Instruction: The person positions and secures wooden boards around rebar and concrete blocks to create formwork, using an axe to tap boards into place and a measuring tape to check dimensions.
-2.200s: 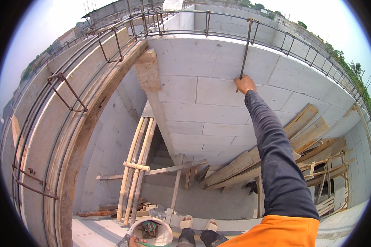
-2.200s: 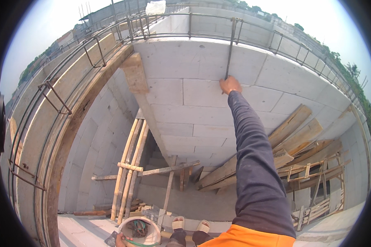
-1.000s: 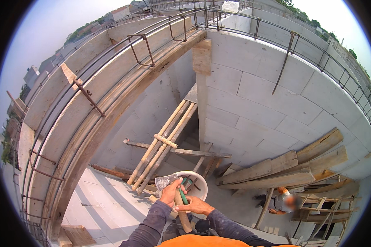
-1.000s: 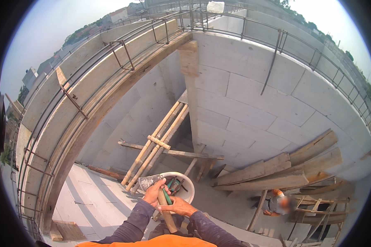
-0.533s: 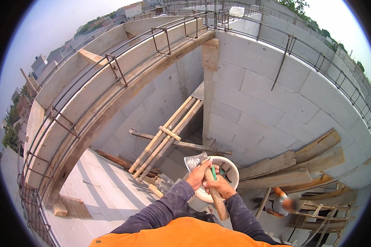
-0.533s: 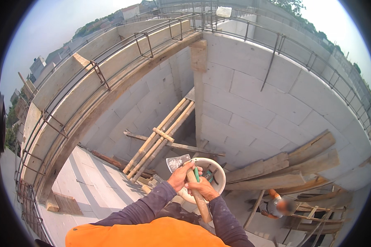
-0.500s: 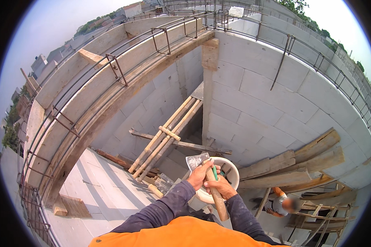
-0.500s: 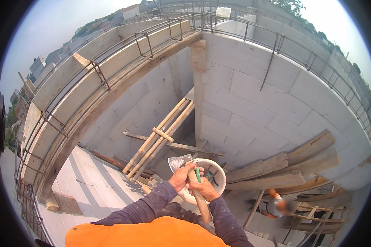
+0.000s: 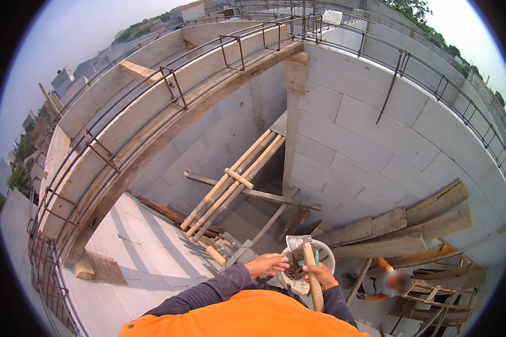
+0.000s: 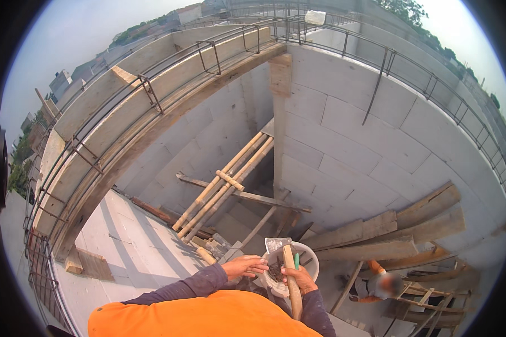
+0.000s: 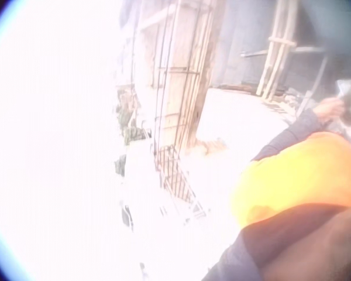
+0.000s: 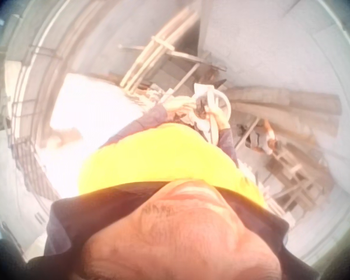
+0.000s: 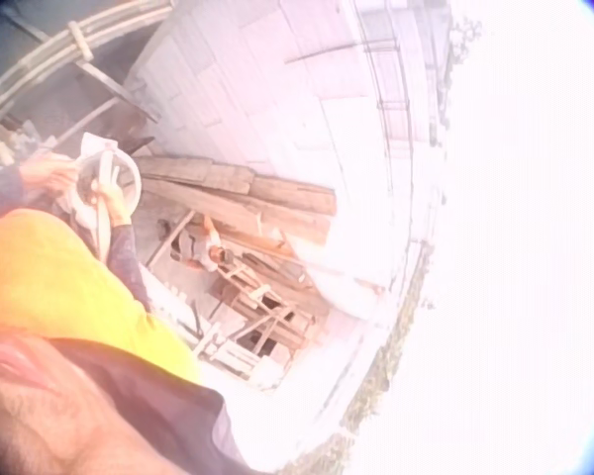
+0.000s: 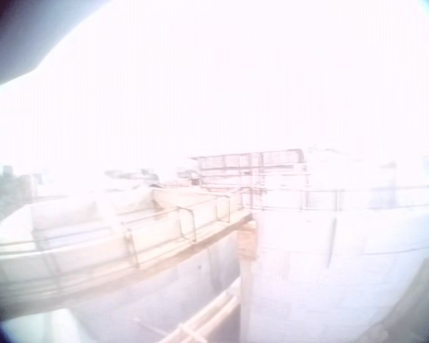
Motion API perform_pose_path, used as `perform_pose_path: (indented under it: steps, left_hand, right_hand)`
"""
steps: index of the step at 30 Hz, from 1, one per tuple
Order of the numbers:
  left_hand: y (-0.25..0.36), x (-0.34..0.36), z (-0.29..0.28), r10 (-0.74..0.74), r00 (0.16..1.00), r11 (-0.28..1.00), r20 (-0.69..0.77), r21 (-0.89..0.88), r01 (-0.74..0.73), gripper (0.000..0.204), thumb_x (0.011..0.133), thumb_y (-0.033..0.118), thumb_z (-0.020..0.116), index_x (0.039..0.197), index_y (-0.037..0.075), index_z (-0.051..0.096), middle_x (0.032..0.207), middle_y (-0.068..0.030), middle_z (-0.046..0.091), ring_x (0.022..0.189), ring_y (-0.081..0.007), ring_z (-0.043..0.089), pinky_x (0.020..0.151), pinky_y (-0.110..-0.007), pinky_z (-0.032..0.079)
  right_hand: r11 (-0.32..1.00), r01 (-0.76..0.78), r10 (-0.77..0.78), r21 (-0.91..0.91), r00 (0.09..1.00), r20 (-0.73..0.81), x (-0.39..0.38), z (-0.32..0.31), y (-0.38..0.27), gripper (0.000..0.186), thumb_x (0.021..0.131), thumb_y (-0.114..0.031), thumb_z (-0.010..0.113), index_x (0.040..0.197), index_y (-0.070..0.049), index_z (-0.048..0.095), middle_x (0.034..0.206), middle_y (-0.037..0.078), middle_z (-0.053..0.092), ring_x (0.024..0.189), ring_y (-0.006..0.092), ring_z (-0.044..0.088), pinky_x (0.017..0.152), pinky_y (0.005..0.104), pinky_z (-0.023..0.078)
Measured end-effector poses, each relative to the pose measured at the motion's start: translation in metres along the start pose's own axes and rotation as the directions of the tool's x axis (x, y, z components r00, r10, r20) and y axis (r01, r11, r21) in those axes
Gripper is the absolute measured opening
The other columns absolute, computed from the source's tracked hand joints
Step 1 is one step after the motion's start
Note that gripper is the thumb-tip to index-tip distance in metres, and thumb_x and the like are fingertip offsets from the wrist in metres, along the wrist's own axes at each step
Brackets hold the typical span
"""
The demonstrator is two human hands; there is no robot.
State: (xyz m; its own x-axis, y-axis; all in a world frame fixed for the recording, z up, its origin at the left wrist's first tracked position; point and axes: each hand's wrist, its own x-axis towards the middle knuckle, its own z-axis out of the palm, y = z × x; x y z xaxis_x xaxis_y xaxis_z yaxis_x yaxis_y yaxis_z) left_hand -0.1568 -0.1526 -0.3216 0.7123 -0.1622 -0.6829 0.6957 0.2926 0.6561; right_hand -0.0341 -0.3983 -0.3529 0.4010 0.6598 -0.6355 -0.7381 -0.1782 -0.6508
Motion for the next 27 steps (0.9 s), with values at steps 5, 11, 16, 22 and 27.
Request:
perform_pose_path:
  steps: [5, 11, 16, 22, 27]
  left_hand:
    - [-0.004, -0.047, -0.042, 0.078, 0.963, 0.979, -0.26, -0.16, -0.123, 0.053, 0.104, 0.047, 0.057, 0.14, 0.008, 0.054, 0.135, -0.0086, 0.066, 0.125, -0.0183, 0.06, 0.104, -0.038, 0.046]
    - [0.015, -0.089, -0.094, 0.252, 0.729, 0.866, -0.637, -0.187, -0.464, 0.041, 0.105, 0.032, 0.058, 0.136, 0.006, 0.057, 0.124, -0.0103, 0.07, 0.111, -0.0185, 0.067, 0.092, -0.035, 0.055]
    - [0.049, -0.156, -0.131, 0.373, 0.219, 0.554, -0.902, 0.026, -0.832, 0.041, 0.103, 0.031, 0.063, 0.135, 0.007, 0.056, 0.123, -0.0108, 0.068, 0.108, -0.0182, 0.067, 0.09, -0.033, 0.055]
    - [0.095, -0.25, -0.134, 0.421, -0.278, 0.218, -0.864, 0.393, -0.893, 0.065, 0.092, 0.045, 0.077, 0.139, 0.008, 0.051, 0.136, -0.013, 0.06, 0.12, -0.0231, 0.061, 0.095, -0.038, 0.051]
    - [0.091, -0.3, -0.129, 0.306, -0.478, -0.002, -0.823, 0.502, -0.865, 0.082, 0.083, 0.053, 0.085, 0.139, 0.007, 0.047, 0.128, -0.008, 0.05, 0.119, -0.0238, 0.053, 0.096, -0.042, 0.051]
  right_hand:
    - [0.992, -0.119, 0.12, 0.044, 0.992, -0.027, -0.008, -0.024, 0.029, 0.026, 0.085, -0.017, 0.079, 0.103, -0.003, 0.066, 0.075, 0.005, 0.064, 0.067, 0.0144, 0.063, 0.062, 0.0287, 0.053]
    - [0.976, -0.131, 0.153, 0.171, 0.981, -0.119, -0.021, -0.071, 0.058, 0.024, 0.085, -0.013, 0.078, 0.1, -0.001, 0.065, 0.077, 0.007, 0.066, 0.067, 0.0177, 0.065, 0.061, 0.0295, 0.054]
    - [0.955, -0.139, 0.192, 0.261, 0.963, -0.187, -0.01, -0.105, 0.086, 0.023, 0.087, -0.016, 0.078, 0.098, -0.003, 0.063, 0.075, 0.005, 0.064, 0.062, 0.0172, 0.062, 0.057, 0.0288, 0.054]
    - [0.953, -0.216, 0.269, 0.214, 0.926, -0.263, -0.006, -0.103, 0.097, 0.025, 0.088, -0.027, 0.075, 0.105, -0.013, 0.063, 0.068, 0.001, 0.058, 0.056, 0.017, 0.058, 0.052, 0.0319, 0.051]
    - [0.946, -0.27, 0.314, 0.178, 0.897, -0.311, 0.019, -0.11, 0.098, 0.023, 0.089, -0.03, 0.075, 0.101, -0.015, 0.061, 0.065, 0.0, 0.057, 0.052, 0.0175, 0.056, 0.049, 0.0356, 0.051]
